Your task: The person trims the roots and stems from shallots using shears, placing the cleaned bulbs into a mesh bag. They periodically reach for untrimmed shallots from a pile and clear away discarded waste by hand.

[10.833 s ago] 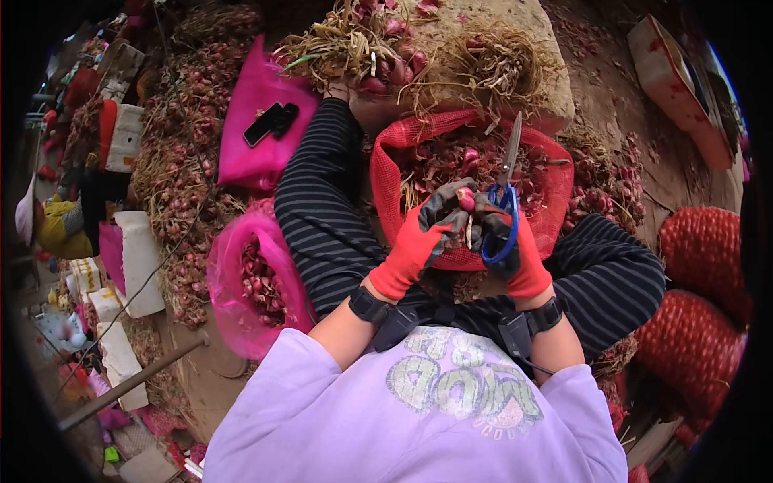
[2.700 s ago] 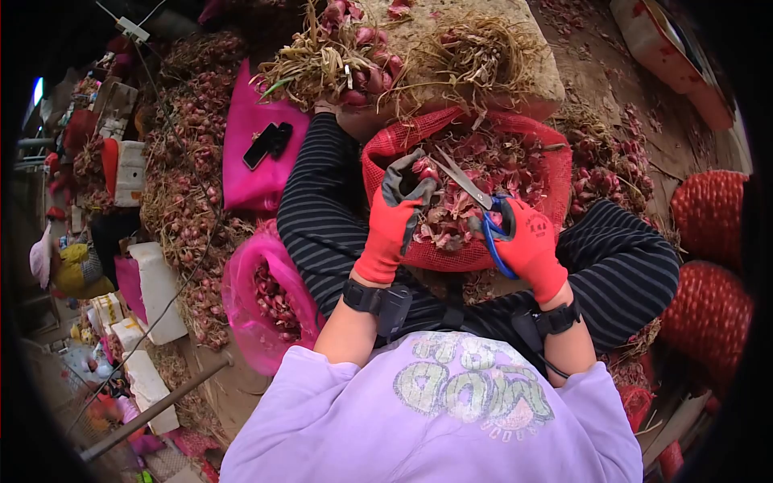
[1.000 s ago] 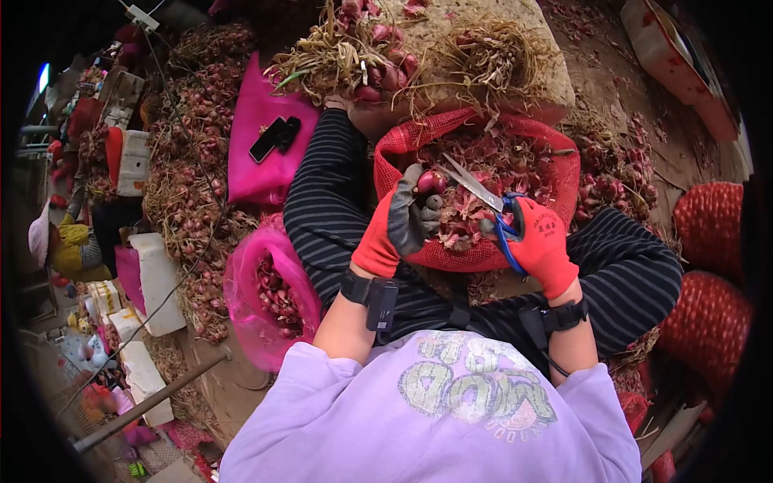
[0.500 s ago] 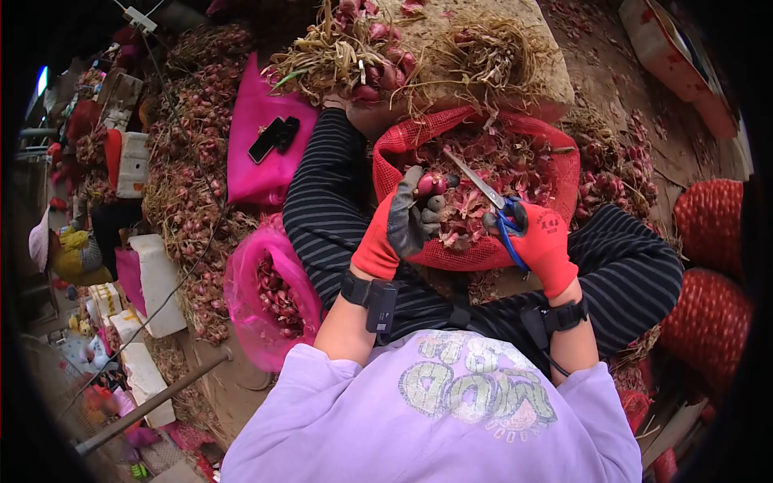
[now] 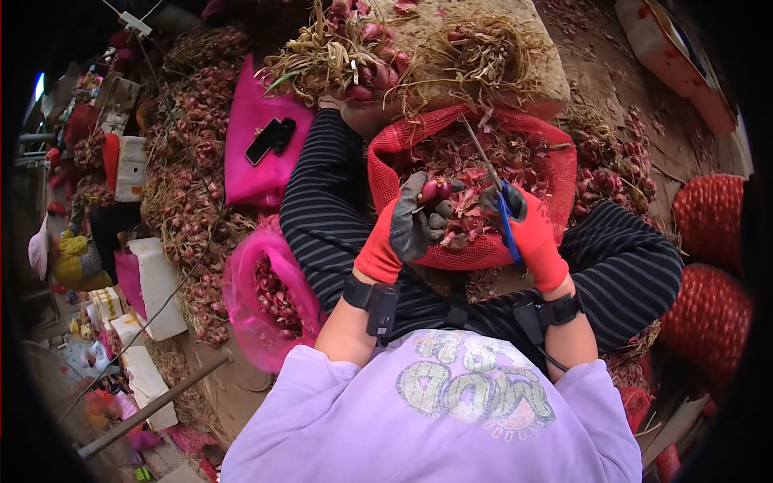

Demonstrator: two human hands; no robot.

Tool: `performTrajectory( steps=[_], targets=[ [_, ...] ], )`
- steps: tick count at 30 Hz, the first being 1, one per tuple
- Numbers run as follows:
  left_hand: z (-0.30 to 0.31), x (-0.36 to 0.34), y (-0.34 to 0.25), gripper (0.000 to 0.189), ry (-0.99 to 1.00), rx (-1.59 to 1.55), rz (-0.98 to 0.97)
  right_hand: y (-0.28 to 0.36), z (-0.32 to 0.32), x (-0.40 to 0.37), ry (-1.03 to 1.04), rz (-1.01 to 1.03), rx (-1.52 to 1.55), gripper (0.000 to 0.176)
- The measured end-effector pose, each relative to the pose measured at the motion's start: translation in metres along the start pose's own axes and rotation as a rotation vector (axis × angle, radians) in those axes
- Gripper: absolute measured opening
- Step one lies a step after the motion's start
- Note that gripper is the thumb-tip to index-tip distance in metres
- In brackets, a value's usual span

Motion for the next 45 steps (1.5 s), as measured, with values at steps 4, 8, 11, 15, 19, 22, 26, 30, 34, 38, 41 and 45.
performTrajectory(
  steps=[4, 8, 11, 15, 19, 22, 26, 30, 34, 38, 41, 45],
  targets=[
    [-0.012, 0.001, 0.003, 0.061, 0.065, -0.04, 0.048, -0.003, -0.001, -0.001, 0.06, -0.069, -0.052, 0.021],
    [-0.013, 0.0, 0.004, 0.058, 0.052, -0.088, 0.05, -0.005, -0.006, -0.003, 0.101, -0.116, -0.01, 0.023],
    [-0.01, -0.002, 0.001, 0.052, 0.047, -0.065, -0.008, 0.015, -0.006, -0.002, 0.124, -0.016, -0.126, 0.028],
    [-0.001, -0.011, -0.012, 0.042, -0.034, 0.046, -0.191, 0.03, -0.004, -0.004, 0.143, 0.172, -0.611, 0.036],
    [-0.007, -0.021, -0.024, 0.042, 0.043, 0.073, -0.278, 0.043, -0.009, -0.006, 0.198, 0.236, -0.715, 0.041],
    [-0.016, -0.026, -0.028, 0.048, 0.115, 0.133, -0.294, 0.048, -0.012, -0.009, 0.157, 0.315, -0.811, 0.043],
    [-0.009, -0.023, -0.026, 0.047, 0.108, 0.173, -0.318, 0.035, -0.011, -0.009, 0.199, 0.299, -0.895, 0.043],
    [-0.009, -0.022, -0.027, 0.041, -0.001, 0.199, -0.277, 0.011, -0.011, -0.013, 0.301, 0.182, -0.967, 0.038],
    [-0.019, -0.023, -0.034, 0.036, -0.12, 0.306, -0.372, 0.002, -0.008, -0.008, 0.18, 0.012, -0.556, 0.033],
    [-0.026, -0.017, -0.032, 0.034, -0.013, 0.264, -0.475, -0.012, -0.019, -0.006, 0.053, -0.141, 0.145, 0.031],
    [-0.031, -0.016, -0.019, 0.035, -0.015, 0.275, -0.499, 0.003, -0.027, 0.0, 0.015, -0.114, 0.529, 0.029],
    [-0.041, -0.017, -0.004, 0.035, -0.005, 0.396, -0.422, 0.001, -0.035, 0.003, 0.11, -0.135, 0.48, 0.024]
  ],
)
Point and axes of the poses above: each hand's wrist, its own x-axis towards the middle knuckle, its own z-axis out of the back of the hand, y = z × x, the point moved 9 cm from there along x, towards the middle knuckle, and after that the axes turned 10 degrees about z, right-handed, at the moved point
